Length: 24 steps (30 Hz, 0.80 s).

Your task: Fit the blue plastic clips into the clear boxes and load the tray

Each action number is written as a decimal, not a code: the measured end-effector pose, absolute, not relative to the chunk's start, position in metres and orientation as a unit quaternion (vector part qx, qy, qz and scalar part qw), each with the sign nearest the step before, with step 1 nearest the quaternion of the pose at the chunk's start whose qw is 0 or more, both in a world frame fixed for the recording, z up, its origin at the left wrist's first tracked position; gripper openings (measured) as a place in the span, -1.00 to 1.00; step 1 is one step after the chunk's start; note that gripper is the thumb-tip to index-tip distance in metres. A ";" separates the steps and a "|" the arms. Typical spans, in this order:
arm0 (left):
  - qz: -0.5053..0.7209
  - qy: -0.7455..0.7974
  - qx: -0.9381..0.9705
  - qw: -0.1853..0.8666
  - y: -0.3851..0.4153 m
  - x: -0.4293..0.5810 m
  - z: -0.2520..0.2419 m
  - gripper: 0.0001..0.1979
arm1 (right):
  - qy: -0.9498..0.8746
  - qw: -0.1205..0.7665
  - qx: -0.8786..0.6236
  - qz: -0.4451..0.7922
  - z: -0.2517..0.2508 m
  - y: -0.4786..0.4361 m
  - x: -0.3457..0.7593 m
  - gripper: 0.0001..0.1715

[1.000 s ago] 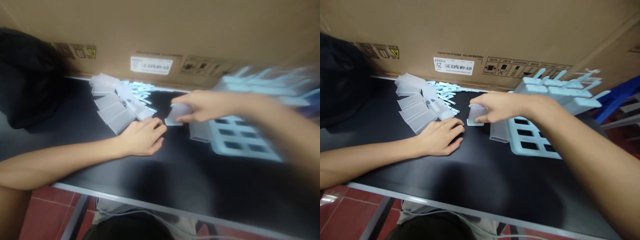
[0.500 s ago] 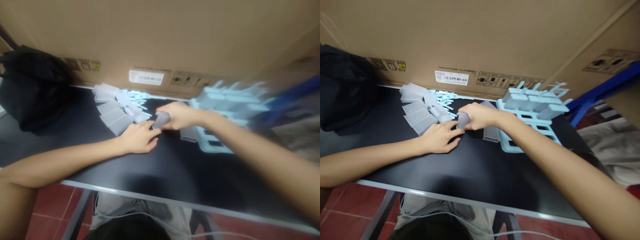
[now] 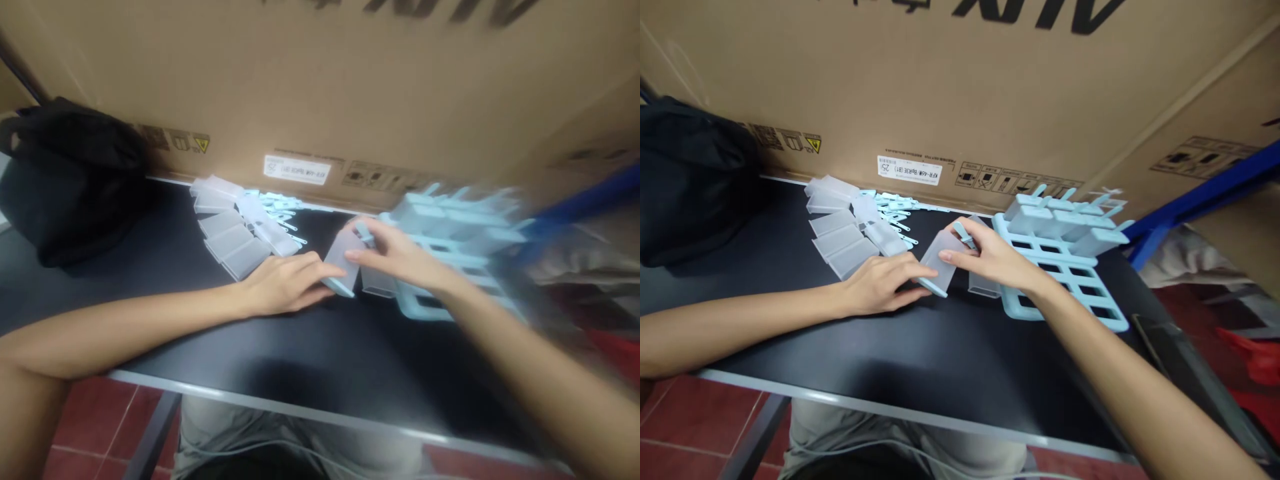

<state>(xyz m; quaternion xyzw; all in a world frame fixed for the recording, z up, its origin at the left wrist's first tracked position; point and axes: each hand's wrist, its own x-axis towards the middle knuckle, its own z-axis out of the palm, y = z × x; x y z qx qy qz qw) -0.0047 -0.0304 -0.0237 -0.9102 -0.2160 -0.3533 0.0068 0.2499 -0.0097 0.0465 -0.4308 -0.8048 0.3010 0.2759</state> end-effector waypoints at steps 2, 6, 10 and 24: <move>-0.409 -0.188 -0.893 -0.021 -0.029 -0.005 -0.026 -0.72 | -0.789 0.308 -0.439 0.300 0.036 -0.017 0.247 -0.52; -0.465 -0.166 -0.866 -0.081 -0.032 -0.004 -0.024 -0.73 | -0.721 0.427 -0.401 0.370 0.029 -0.038 0.239 -0.53; -0.409 -0.174 -0.887 -0.126 -0.036 0.000 -0.019 -0.61 | -0.619 0.576 -0.288 0.449 0.049 -0.064 0.227 -0.40; -0.298 -0.229 -0.906 -0.193 -0.040 0.002 -0.018 -0.69 | -0.614 0.493 -0.164 0.595 0.061 -0.074 0.196 -0.52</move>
